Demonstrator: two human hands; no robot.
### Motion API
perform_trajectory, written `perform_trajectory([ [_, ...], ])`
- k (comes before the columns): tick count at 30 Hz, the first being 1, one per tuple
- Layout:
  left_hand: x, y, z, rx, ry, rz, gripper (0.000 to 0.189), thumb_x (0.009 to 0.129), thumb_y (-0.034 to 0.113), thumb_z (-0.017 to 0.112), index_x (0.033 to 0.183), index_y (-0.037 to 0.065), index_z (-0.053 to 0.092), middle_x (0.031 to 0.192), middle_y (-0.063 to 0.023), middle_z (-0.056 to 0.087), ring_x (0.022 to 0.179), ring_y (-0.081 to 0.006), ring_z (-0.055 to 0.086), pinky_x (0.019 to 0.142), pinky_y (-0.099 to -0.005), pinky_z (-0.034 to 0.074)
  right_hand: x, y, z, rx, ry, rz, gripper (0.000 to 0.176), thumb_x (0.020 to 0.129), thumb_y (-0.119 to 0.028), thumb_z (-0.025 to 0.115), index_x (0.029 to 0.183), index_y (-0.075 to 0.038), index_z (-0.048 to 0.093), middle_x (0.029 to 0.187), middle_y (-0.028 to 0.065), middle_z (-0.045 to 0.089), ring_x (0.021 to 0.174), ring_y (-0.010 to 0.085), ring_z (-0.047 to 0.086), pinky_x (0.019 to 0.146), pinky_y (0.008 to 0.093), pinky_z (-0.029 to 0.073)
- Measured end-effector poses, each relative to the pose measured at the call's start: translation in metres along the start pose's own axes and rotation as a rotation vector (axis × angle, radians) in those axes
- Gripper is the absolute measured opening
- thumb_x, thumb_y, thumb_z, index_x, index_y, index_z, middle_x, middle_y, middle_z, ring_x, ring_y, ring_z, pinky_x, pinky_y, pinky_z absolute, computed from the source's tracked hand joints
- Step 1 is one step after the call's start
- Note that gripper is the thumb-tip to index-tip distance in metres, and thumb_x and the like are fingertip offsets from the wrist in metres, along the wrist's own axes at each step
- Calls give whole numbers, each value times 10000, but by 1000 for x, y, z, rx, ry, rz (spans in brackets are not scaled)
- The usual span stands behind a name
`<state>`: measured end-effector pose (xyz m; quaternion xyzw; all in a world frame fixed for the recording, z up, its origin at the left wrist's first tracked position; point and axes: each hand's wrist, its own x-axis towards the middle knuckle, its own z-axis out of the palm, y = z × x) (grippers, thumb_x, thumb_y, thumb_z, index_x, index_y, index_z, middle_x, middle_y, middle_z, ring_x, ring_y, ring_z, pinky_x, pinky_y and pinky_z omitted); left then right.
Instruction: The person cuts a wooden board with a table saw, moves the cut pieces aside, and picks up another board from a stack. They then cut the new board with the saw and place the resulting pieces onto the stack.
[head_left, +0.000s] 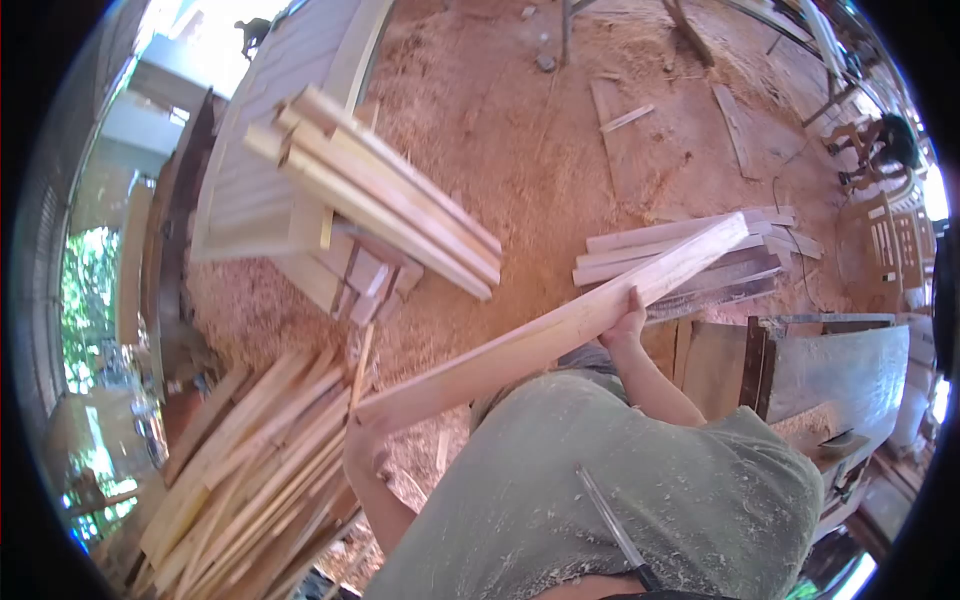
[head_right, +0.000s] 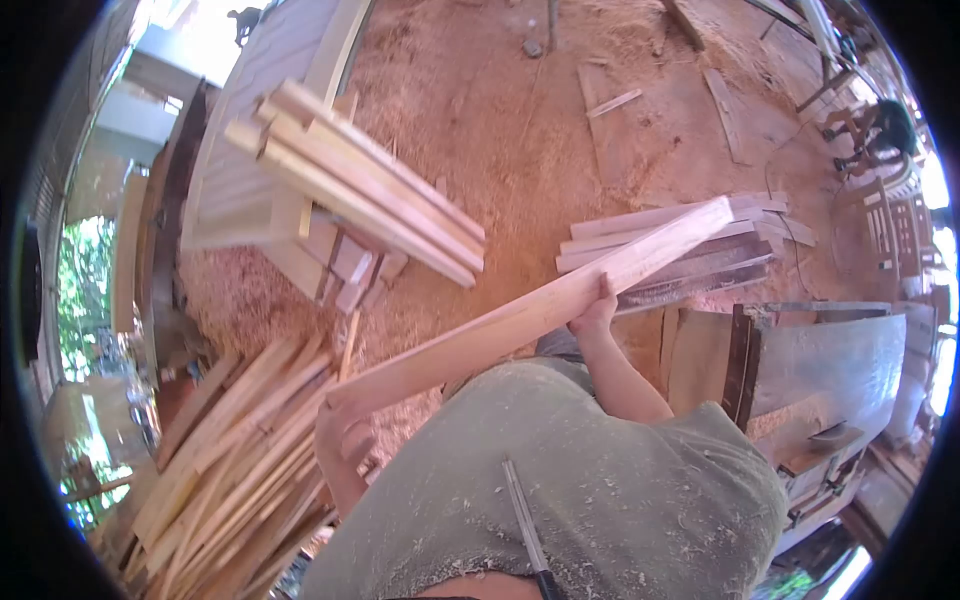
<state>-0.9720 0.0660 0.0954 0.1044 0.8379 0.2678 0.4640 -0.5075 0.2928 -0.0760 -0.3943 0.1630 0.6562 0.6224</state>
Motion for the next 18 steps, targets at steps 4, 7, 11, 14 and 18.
perform_trajectory([
  [4, -10, 30, 17, -522, -19, 324, 580, 771, 146, 729, 1279, 11, 482, 1097, -123, 615, 933, -241, 633, 828, -401, 547, 33, -7, 41, 36, 6, 83, 629, 928, -531, 504, 1352, -67, 489, 1371, 171, 516, 1274, 389, 467, 1103, 563, 329],
  [7, -33, 81, 30, -730, -101, 555, 581, 750, 125, 730, 1249, -27, 476, 1115, -141, 609, 953, -249, 630, 869, -417, 541, 55, -10, 77, 41, -70, 134, 650, 937, -543, 487, 1383, -70, 466, 1418, 187, 478, 1315, 402, 426, 1126, 580, 290],
  [11, -41, 153, 53, -734, 47, 663, 473, 753, 96, 726, 1182, 6, 547, 1132, -130, 619, 1071, -281, 612, 934, -416, 514, 82, 5, 135, -63, -33, 125, 591, 980, -480, 414, 1367, -35, 446, 1396, 160, 500, 1301, 359, 457, 1132, 527, 313],
  [14, -45, 212, 66, -739, 76, 763, 404, 735, 96, 733, 1102, -1, 593, 1063, -122, 638, 1025, -271, 622, 915, -396, 512, 128, 21, 177, -20, -145, 249, 509, 984, -383, 409, 1307, 5, 473, 1341, 187, 525, 1262, 355, 487, 1111, 519, 350],
  [18, -79, 336, 88, -636, 153, 1017, 282, 723, 94, 739, 945, -2, 595, 983, -115, 645, 921, -235, 634, 868, -370, 513, 158, 38, 291, -24, -181, 353, 403, 992, -351, 481, 1238, -43, 567, 1314, 141, 571, 1262, 344, 498, 1132, 538, 322],
])
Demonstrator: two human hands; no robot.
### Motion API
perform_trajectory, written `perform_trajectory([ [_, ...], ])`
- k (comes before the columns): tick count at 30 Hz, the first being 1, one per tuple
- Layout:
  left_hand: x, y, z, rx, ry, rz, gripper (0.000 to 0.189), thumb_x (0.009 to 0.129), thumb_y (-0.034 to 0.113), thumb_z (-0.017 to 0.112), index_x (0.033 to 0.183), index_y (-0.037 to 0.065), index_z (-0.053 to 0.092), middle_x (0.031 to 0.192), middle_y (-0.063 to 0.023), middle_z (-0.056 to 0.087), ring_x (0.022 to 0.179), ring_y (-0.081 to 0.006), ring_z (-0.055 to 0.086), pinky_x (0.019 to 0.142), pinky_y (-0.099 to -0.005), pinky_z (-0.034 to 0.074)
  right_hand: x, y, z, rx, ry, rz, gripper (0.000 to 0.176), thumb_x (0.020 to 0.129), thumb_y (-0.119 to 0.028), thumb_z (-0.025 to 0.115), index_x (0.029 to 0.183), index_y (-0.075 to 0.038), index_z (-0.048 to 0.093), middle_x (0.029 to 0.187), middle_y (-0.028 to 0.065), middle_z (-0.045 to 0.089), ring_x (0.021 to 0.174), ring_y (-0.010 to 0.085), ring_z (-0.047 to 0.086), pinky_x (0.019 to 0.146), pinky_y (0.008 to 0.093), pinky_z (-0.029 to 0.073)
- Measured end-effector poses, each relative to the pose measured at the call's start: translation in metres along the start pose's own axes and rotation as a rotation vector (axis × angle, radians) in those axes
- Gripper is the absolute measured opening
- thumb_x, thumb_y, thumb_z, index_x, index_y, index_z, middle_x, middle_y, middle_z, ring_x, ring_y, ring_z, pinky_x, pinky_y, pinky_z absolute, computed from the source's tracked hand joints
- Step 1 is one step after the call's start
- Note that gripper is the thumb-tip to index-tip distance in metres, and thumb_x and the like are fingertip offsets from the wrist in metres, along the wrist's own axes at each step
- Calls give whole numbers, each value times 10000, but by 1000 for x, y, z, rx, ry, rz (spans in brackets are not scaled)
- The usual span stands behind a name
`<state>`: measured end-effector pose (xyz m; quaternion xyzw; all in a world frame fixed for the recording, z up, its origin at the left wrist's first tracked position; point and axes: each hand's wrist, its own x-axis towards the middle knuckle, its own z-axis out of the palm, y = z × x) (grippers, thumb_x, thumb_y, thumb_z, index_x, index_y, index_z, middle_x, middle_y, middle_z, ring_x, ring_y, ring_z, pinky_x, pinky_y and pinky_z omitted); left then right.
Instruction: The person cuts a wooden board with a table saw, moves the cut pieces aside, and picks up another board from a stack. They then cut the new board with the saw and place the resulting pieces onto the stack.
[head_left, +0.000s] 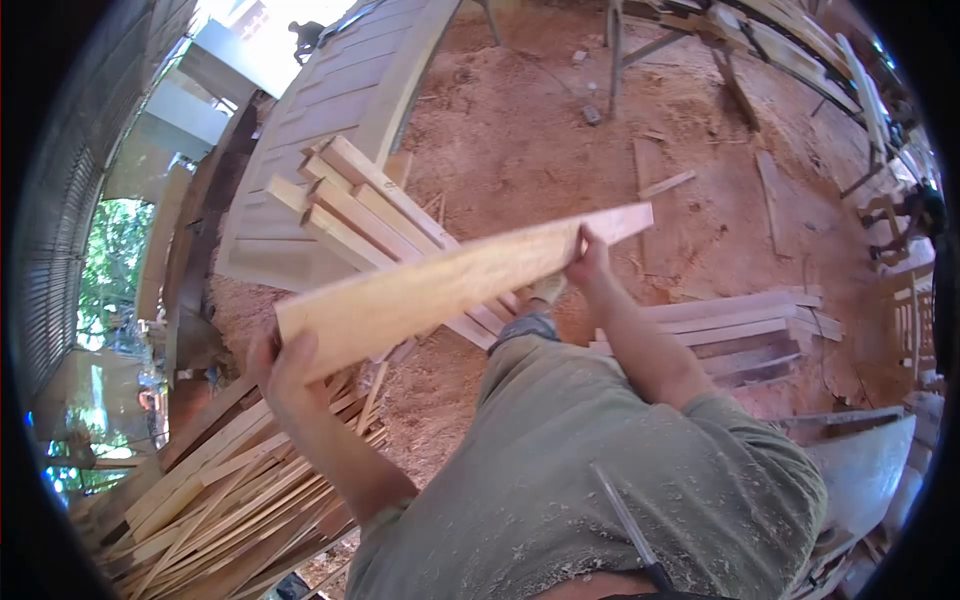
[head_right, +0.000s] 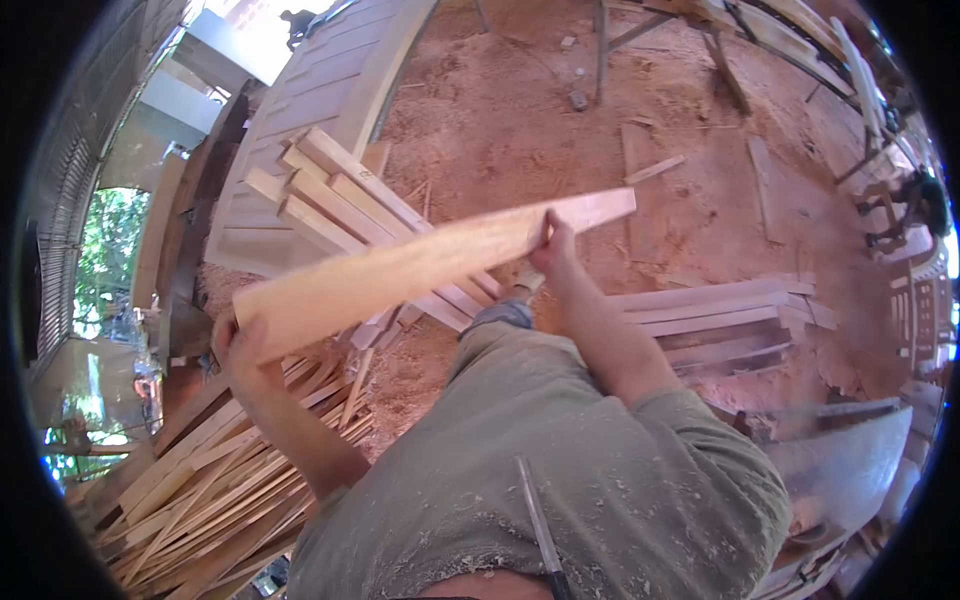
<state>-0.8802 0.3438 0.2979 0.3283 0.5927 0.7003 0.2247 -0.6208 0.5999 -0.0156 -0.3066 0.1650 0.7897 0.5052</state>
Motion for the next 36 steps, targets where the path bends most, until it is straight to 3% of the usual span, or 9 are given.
perform_trajectory([
  [6, 144, 21, 125, 147, -152, 221, 359, 699, 105, 777, 993, -32, 623, 961, -127, 649, 889, -211, 629, 813, -333, 504, 86, -13, 137, -392, -13, 182, 497, 965, -388, 565, 1331, -57, 506, 1360, 148, 528, 1234, 297, 510, 1021, 472, 431],
  [8, 190, 4, 178, 414, -152, 222, 418, 667, 222, 817, 947, -35, 642, 928, -132, 655, 851, -212, 626, 805, -332, 492, 67, -30, 174, -1358, 59, -111, 490, 941, -364, 615, 1311, -52, 533, 1222, 107, 598, 1090, 257, 570, 931, 408, 480],
  [11, 286, -57, 236, 636, -299, 155, 488, 635, 277, 828, 956, -50, 659, 947, -166, 685, 864, -244, 651, 795, -344, 499, 105, -106, 135, -1857, -132, -734, 508, 925, -356, 642, 1299, -22, 567, 1202, 142, 637, 1075, 255, 613, 897, 339, 483],
  [14, 386, -222, 271, 851, -416, 213, 564, 626, 283, 820, 1022, -83, 656, 1029, -230, 690, 961, -327, 672, 859, -390, 516, 73, -166, 60, -1239, 138, -529, 394, 881, -367, 673, 1143, -75, 644, 917, 20, 626, 815, 121, 575, 690, 278, 463],
  [17, 425, -294, 276, 964, -334, 197, 642, 603, 315, 841, 1056, -95, 643, 1054, -278, 674, 1016, -389, 658, 915, -416, 508, 58, -256, -198, -794, 675, -368, 331, 926, -331, 590, 1162, -99, 600, 1053, 78, 607, 957, 207, 579, 797, 364, 493],
  [20, 433, -317, 268, 874, -246, 55, 704, 587, 344, 858, 1087, -97, 632, 1066, -306, 660, 1043, -413, 645, 940, -425, 501, -108, -186, -256, -450, 509, -675, 371, 911, -220, 591, 1224, -22, 573, 1205, 152, 588, 1090, 310, 582, 953, 422, 477],
  [25, 435, -254, 281, 949, -378, -66, 505, 622, 254, 850, 1014, -20, 689, 969, -164, 708, 914, -256, 679, 827, -355, 522, -209, -147, -265, -302, 890, -550, 268, 917, -271, 596, 1083, -62, 579, 1008, 81, 573, 897, 229, 568, 766, 361, 446],
  [32, 547, -212, 269, 863, -453, -240, 529, 658, 221, 816, 1100, -30, 669, 1010, -132, 697, 894, -226, 662, 818, -344, 512, -173, -202, -192, -512, 916, -645, 228, 925, -342, 604, 885, -118, 589, 733, -18, 553, 626, 115, 549, 503, 274, 403],
  [36, 580, -248, 243, 1006, -403, -427, 534, 711, 235, 784, 1159, -20, 645, 1076, -131, 675, 984, -225, 623, 884, -337, 476, -113, -193, -90, -727, 975, -630, 299, 912, -335, 632, 1080, -88, 612, 865, -17, 609, 683, 97, 563, 523, 221, 390],
])
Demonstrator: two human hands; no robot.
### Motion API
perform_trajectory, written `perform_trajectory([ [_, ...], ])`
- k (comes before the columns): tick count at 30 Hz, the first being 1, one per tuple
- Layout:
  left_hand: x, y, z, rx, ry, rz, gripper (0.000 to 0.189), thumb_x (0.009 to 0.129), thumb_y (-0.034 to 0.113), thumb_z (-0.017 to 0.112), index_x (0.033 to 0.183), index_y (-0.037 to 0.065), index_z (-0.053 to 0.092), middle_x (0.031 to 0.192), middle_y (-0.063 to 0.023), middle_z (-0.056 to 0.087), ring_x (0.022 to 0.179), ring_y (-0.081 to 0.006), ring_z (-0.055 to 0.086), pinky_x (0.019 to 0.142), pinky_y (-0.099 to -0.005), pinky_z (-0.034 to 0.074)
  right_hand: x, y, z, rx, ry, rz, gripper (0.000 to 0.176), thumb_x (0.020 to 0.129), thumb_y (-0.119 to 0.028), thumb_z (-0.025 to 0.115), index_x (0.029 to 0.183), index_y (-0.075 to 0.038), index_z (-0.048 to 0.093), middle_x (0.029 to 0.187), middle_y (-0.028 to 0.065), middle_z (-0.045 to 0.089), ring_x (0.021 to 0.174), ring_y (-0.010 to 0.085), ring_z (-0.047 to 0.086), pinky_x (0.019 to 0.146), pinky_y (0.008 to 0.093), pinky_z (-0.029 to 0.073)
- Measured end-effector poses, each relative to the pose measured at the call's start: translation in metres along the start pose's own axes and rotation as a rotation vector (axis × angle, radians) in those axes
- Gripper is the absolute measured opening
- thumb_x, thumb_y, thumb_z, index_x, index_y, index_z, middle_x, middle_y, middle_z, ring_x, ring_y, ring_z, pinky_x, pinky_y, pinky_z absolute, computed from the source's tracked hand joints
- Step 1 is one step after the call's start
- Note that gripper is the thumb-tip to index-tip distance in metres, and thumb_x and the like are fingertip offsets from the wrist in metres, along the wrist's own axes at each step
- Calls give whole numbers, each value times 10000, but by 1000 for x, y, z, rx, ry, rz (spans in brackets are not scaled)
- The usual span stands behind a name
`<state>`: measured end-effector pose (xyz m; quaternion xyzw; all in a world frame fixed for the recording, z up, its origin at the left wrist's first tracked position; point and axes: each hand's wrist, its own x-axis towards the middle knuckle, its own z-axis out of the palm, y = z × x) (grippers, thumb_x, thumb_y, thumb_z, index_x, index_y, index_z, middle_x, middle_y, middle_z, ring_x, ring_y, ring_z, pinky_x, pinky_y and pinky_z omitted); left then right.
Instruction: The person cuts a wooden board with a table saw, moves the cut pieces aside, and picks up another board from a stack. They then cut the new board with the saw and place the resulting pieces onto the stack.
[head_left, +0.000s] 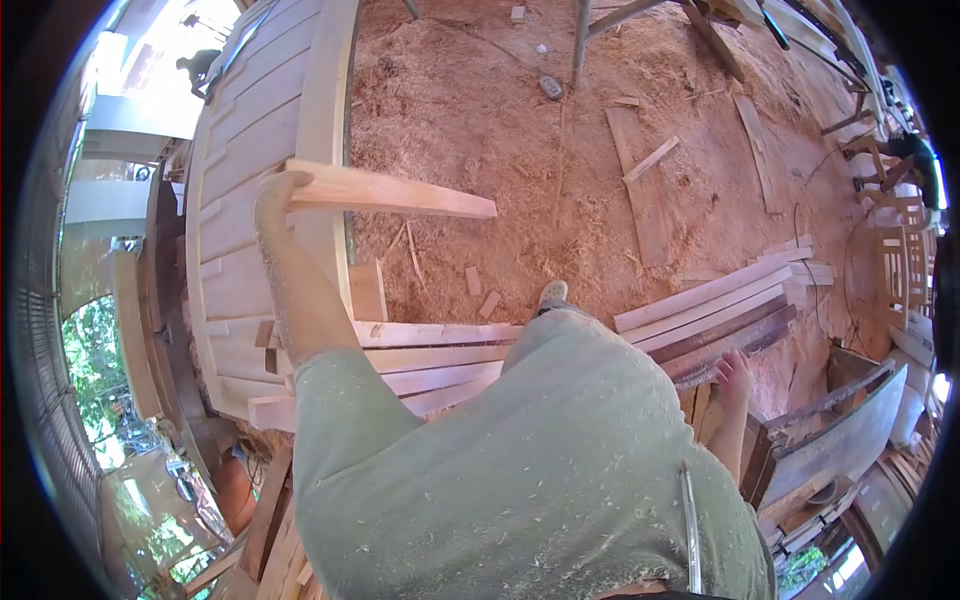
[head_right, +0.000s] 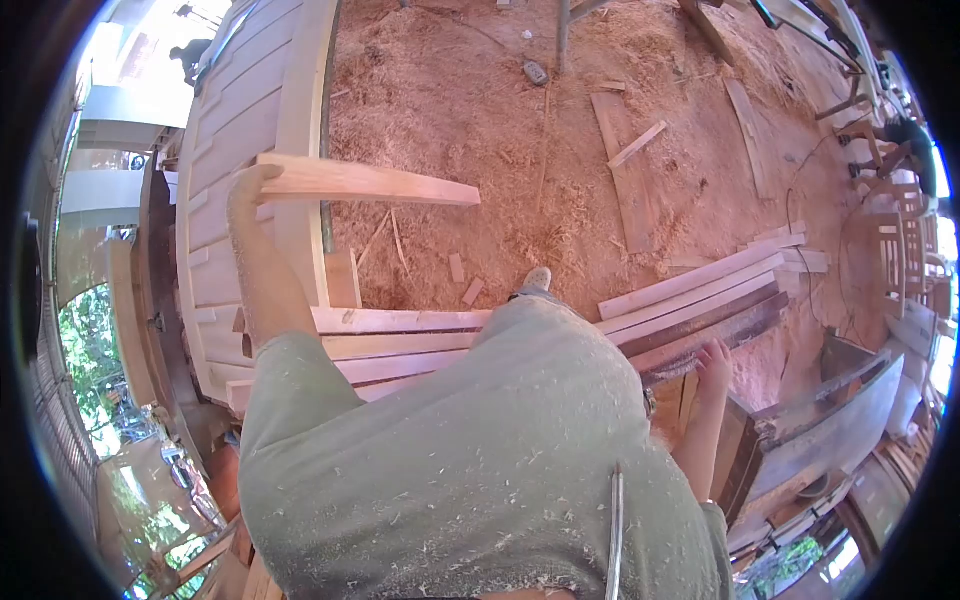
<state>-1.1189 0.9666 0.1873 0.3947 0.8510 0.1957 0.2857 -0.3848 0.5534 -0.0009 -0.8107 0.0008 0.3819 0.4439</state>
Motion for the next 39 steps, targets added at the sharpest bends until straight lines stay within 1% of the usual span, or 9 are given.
perform_trajectory([
  [7, 77, -79, -17, -225, 156, 125, 581, 708, 207, 808, 1187, -65, 623, 1071, -165, 671, 972, -227, 625, 838, -345, 493, 0, 57, -1, -473, -289, 125, 446, 920, -354, 618, 1276, -90, 569, 948, 1, 606, 756, 122, 574, 620, 295, 460],
  [13, 5, -70, 47, -726, 385, 263, 493, 750, 186, 816, 1126, -84, 646, 1042, -156, 679, 946, -223, 637, 854, -372, 507, -29, 75, -53, -351, -35, 440, 322, 911, -306, 623, 1139, -79, 606, 882, -2, 569, 669, 119, 535, 556, 281, 437],
  [15, 2, -66, 87, -976, 809, 442, 410, 727, 135, 845, 1016, -103, 678, 998, -154, 689, 878, -212, 648, 782, -355, 532, -32, 78, -60, -331, -22, 422, 322, 907, -306, 626, 1140, -85, 597, 883, -1, 567, 669, 116, 534, 553, 285, 434],
  [25, -7, -45, 46, -892, 585, 317, 484, 709, 112, 858, 1073, -99, 618, 983, -155, 675, 881, -243, 644, 781, -394, 533, -20, 27, -48, -159, 20, 87, 251, 913, -296, 613, 1119, -152, 605, 839, -21, 577, 666, 81, 532, 518, 256, 392],
  [27, 21, -74, 54, -868, 693, 339, 551, 710, 141, 866, 1115, -104, 584, 1015, -173, 661, 884, -251, 651, 771, -440, 533, -15, 38, -39, -146, -5, 96, 260, 910, -294, 616, 1123, -145, 596, 875, -10, 587, 683, 93, 547, 517, 272, 399],
  [31, 52, -111, 29, -838, 448, 125, 665, 734, 295, 861, 1245, -7, 562, 1169, -134, 616, 1058, -246, 586, 827, -469, 491, -12, 77, -25, -295, -160, 219, 350, 905, -301, 618, 1203, -118, 589, 940, 18, 605, 739, 127, 572, 564, 297, 440],
  [35, 74, -138, 41, -749, 310, 85, 639, 755, 263, 850, 1273, 26, 559, 1168, -119, 632, 1053, -254, 603, 847, -469, 496, -36, 76, -7, -372, -193, 305, 421, 903, -309, 612, 1266, -98, 579, 943, 34, 603, 725, 146, 574, 586, 307, 460],
  [37, 29, -92, 52, -489, 315, -196, 667, 747, 248, 860, 1278, 5, 537, 1161, -126, 645, 1062, -256, 617, 871, -466, 502, -32, 78, -13, -372, -199, 302, 386, 913, -323, 607, 1235, -113, 573, 931, 10, 582, 721, 137, 559, 578, 300, 449],
  [39, 45, -109, 76, -591, 395, -108, 611, 759, 216, 846, 1228, -45, 554, 1164, -170, 638, 1056, -269, 625, 851, -446, 525, -29, 79, -23, -358, -186, 305, 351, 923, -336, 601, 1204, -128, 566, 920, -13, 561, 716, 129, 544, 570, 293, 438],
])
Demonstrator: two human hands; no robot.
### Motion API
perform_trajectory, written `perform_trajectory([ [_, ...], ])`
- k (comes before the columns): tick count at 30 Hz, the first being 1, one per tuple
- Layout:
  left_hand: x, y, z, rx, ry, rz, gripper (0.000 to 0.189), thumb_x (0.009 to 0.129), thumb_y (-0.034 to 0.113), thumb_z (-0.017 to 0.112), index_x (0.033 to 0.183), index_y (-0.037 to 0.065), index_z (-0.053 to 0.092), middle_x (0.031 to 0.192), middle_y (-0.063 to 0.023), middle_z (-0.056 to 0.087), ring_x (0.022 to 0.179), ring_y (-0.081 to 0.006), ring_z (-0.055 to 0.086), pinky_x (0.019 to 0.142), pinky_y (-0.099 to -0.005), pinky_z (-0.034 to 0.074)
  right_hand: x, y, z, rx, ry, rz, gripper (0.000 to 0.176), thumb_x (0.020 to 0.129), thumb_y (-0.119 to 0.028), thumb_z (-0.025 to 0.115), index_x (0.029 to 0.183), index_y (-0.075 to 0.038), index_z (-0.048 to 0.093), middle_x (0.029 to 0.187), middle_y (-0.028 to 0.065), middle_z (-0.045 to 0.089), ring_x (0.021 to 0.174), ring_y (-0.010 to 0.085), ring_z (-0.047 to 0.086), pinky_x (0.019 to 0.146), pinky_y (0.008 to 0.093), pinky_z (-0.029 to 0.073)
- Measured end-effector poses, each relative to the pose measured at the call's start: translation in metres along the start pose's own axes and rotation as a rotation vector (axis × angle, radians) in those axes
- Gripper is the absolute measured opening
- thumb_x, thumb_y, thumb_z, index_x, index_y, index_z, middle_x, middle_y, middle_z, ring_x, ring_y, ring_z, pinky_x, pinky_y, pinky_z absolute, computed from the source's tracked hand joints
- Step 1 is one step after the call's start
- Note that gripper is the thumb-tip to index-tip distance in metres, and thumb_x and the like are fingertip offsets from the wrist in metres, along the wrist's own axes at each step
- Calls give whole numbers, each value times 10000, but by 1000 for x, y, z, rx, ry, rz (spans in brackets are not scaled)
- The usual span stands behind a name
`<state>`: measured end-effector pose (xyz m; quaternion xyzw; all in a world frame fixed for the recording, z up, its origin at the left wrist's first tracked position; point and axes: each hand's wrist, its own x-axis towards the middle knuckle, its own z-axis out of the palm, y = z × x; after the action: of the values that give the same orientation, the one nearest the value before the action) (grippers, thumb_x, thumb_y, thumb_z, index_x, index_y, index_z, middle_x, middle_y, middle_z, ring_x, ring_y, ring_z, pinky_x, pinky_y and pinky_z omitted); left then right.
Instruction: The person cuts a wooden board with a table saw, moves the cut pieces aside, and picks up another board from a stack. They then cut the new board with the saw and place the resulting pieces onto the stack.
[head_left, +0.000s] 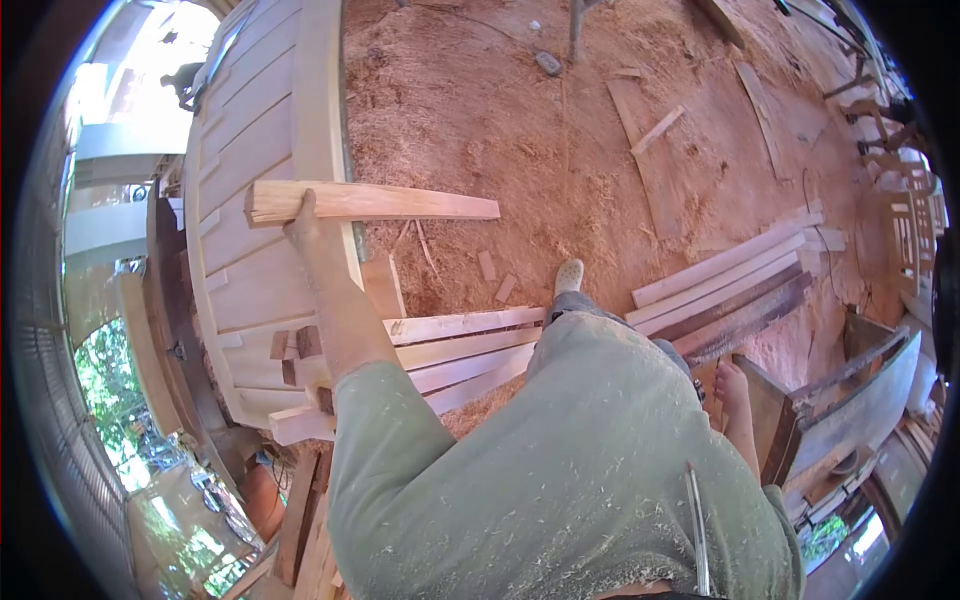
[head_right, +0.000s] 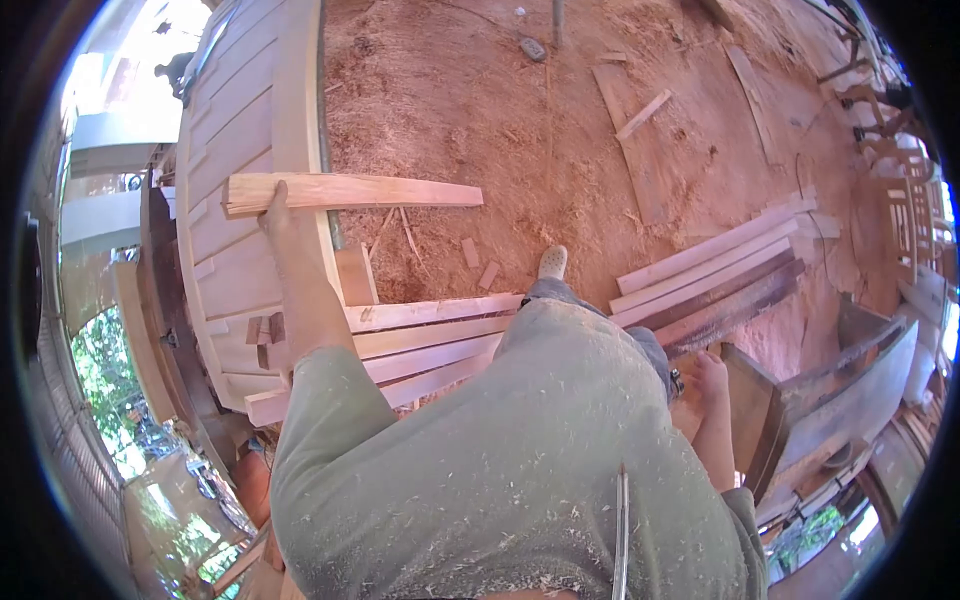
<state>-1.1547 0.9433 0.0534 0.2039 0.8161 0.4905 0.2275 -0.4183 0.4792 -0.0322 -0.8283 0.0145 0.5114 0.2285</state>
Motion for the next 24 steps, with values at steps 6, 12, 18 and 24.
perform_trajectory([
  [6, -14, -2, 11, -278, 22, 65, 509, 789, 144, 809, 1182, -71, 567, 1149, -181, 643, 1003, -287, 650, 823, -453, 547, -2, -11, -28, 77, 70, -30, 365, 933, -331, 592, 1244, -143, 560, 936, -22, 577, 696, 106, 537, 600, 284, 439],
  [12, -49, 16, 31, -382, -29, 123, 503, 765, 115, 818, 1115, -149, 571, 1077, -224, 660, 907, -318, 680, 786, -410, 579, 1, -5, -43, 46, 15, -54, 389, 928, -362, 597, 1246, -142, 560, 957, -20, 571, 741, 108, 543, 647, 316, 444],
  [18, -55, 52, 68, -168, 122, 125, 635, 575, 240, 938, 1005, -127, 648, 1018, -242, 697, 909, -317, 692, 838, -380, 544, 20, -25, -53, -51, 76, 42, 368, 929, -389, 581, 1219, -164, 565, 1017, 12, 579, 801, 136, 551, 680, 362, 443],
  [24, -43, 66, 56, -208, 52, 56, 677, 630, 169, 913, 1118, -140, 558, 1056, -216, 680, 910, -318, 684, 841, -396, 553, 21, -43, -34, 130, 58, -200, 334, 914, -347, 607, 1170, -135, 569, 940, -18, 588, 720, 100, 543, 605, 267, 432],
])
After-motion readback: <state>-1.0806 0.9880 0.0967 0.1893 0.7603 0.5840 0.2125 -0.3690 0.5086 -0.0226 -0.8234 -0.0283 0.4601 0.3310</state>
